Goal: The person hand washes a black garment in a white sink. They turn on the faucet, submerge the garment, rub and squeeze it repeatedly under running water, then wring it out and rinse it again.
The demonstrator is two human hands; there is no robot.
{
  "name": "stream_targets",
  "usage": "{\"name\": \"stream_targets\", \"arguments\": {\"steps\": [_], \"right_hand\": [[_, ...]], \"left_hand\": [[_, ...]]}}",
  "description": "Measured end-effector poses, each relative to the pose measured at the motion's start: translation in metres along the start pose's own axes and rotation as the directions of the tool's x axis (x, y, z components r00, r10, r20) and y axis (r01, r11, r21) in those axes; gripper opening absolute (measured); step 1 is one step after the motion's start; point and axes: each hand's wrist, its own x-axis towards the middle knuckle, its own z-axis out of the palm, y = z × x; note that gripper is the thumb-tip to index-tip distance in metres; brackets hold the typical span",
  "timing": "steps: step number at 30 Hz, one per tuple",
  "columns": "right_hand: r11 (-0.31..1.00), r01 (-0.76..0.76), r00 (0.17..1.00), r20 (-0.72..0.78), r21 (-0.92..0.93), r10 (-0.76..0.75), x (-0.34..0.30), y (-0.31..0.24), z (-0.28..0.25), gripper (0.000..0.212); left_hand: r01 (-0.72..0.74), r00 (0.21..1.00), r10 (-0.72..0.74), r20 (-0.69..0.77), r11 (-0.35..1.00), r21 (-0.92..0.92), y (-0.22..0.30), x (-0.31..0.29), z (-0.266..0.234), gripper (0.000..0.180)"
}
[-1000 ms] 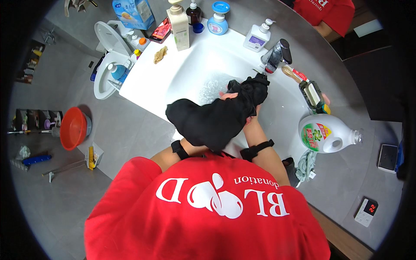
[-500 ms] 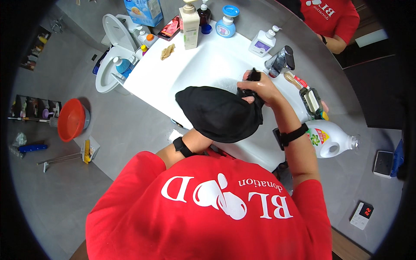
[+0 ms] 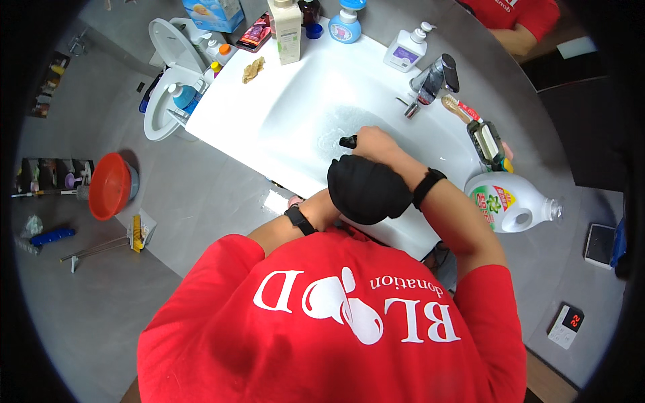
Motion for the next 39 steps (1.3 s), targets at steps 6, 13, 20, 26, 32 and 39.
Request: {"name": "stream_targets", "arguments": {"steps": [6,13,20,26,32,39], "right_hand": [[0.996,-0.06,0.998,0.025,0.066,0.058,0.025,0.003,0.012,0.035],[0.062,0.004,0.946,0.016,0.998,-0.324,-0.023,0.052,-0.027,0.061],[-0.402,0.233,0.799,-0.41,0.886,-0.44,-0.044,0.037,-0.024,0.063],[0.313,0.394,0.905,-0.306,0.864,-0.295,-0.058,0.014,-0.058,0.027],[0.859,0.23,0.971,-0.165,0.458,-0.172,-0.029,-0.019,-0.06,0.028],[0.885,0.016,0.992,-0.117,0.464,0.044,0.02,-0.023,-0.017,0.036]], "left_hand": [[0.048,0.996,-0.05,-0.068,0.998,-0.03,0.004,-0.003,-0.017,0.033],[0.367,0.698,-0.283,0.658,-0.648,-0.668,0.006,0.008,-0.056,0.018],[0.466,0.534,-0.359,0.766,-0.631,-0.621,0.027,0.018,-0.078,0.02],[0.59,0.503,-0.406,0.763,-0.484,-0.646,0.035,0.029,-0.068,0.023],[0.577,0.65,-0.447,0.615,-0.236,-0.782,0.011,0.022,-0.063,0.032],[0.226,0.966,-0.207,0.153,0.967,-0.12,0.011,-0.019,-0.063,0.032]]}}
